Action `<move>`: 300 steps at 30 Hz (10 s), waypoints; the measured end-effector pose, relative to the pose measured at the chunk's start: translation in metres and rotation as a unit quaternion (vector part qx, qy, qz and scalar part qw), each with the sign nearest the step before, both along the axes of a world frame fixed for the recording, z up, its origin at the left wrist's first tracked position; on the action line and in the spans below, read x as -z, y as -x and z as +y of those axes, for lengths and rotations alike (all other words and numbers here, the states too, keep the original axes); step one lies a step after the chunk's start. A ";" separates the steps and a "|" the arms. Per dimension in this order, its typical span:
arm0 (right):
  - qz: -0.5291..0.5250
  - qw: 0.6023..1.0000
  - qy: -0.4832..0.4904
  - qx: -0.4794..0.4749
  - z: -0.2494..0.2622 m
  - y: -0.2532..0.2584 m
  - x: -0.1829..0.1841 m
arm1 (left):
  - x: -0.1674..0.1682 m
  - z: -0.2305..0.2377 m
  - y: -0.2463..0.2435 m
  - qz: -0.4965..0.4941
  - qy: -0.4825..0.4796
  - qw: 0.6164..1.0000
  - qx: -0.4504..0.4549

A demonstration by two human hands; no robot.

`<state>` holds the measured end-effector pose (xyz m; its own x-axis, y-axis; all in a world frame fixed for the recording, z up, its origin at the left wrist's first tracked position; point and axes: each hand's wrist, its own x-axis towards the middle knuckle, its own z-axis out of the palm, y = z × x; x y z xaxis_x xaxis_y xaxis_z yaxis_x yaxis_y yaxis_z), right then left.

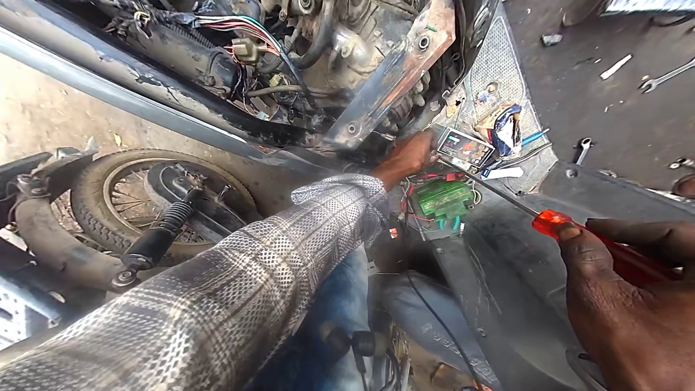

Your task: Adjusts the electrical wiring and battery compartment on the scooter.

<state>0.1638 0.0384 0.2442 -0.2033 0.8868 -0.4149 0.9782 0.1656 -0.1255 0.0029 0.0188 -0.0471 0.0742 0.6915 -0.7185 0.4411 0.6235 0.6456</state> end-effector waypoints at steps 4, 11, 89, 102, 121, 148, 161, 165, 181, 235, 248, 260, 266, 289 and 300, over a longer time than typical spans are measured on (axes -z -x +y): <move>0.003 1.000 0.009 0.001 0.001 0.000 0.000 | 0.000 0.002 0.002 0.000 -0.001 1.000 0.000; -0.004 1.000 -0.002 0.001 -0.004 0.004 0.000 | 0.007 0.002 -0.001 0.019 -0.026 0.999 0.043; 0.003 0.999 -0.001 0.040 -0.004 -0.004 0.001 | -0.004 0.021 0.011 -0.099 0.132 0.986 -0.032; 0.015 0.998 0.006 0.052 -0.004 -0.012 0.005 | -0.006 -0.025 0.012 0.034 -0.130 0.986 0.103; 0.021 0.997 0.015 0.070 -0.008 -0.019 0.007 | -0.005 0.008 0.035 -0.030 -0.012 0.998 0.063; 0.014 0.997 0.012 0.074 -0.009 -0.019 0.007 | 0.004 0.025 0.027 0.053 -0.041 0.987 0.147; -0.012 0.998 0.034 0.060 -0.006 0.016 -0.008 | -0.073 -0.022 0.020 0.112 -0.190 0.975 -0.010; 0.004 0.998 0.022 0.056 -0.007 0.017 -0.011 | -0.133 -0.112 0.033 0.017 -0.005 0.972 0.235; -0.062 0.980 0.115 0.151 -0.001 0.011 -0.025 | -0.192 -0.156 0.044 0.023 -0.003 1.000 0.014; -0.115 0.969 0.207 -0.068 -0.017 0.044 -0.055 | -0.344 -0.349 0.225 0.263 -0.031 0.857 -0.443; -0.121 0.958 0.227 -0.124 -0.021 0.048 -0.045 | -0.524 0.119 0.064 0.086 -0.487 0.824 0.275; -0.171 0.923 0.343 -0.034 0.021 0.083 -0.105 | -0.469 0.167 -0.010 0.111 -0.355 0.844 0.387; -0.101 0.953 0.285 0.031 0.010 0.073 -0.101 | -0.471 0.163 -0.013 0.108 -0.330 0.865 0.362; -0.010 0.972 0.117 0.202 -0.068 -0.039 -0.047 | -0.241 -0.053 0.044 -0.026 0.012 0.992 -0.127; 0.018 0.962 0.084 0.258 -0.142 -0.054 0.018 | -0.097 -0.074 -0.094 -0.292 0.205 0.915 -0.189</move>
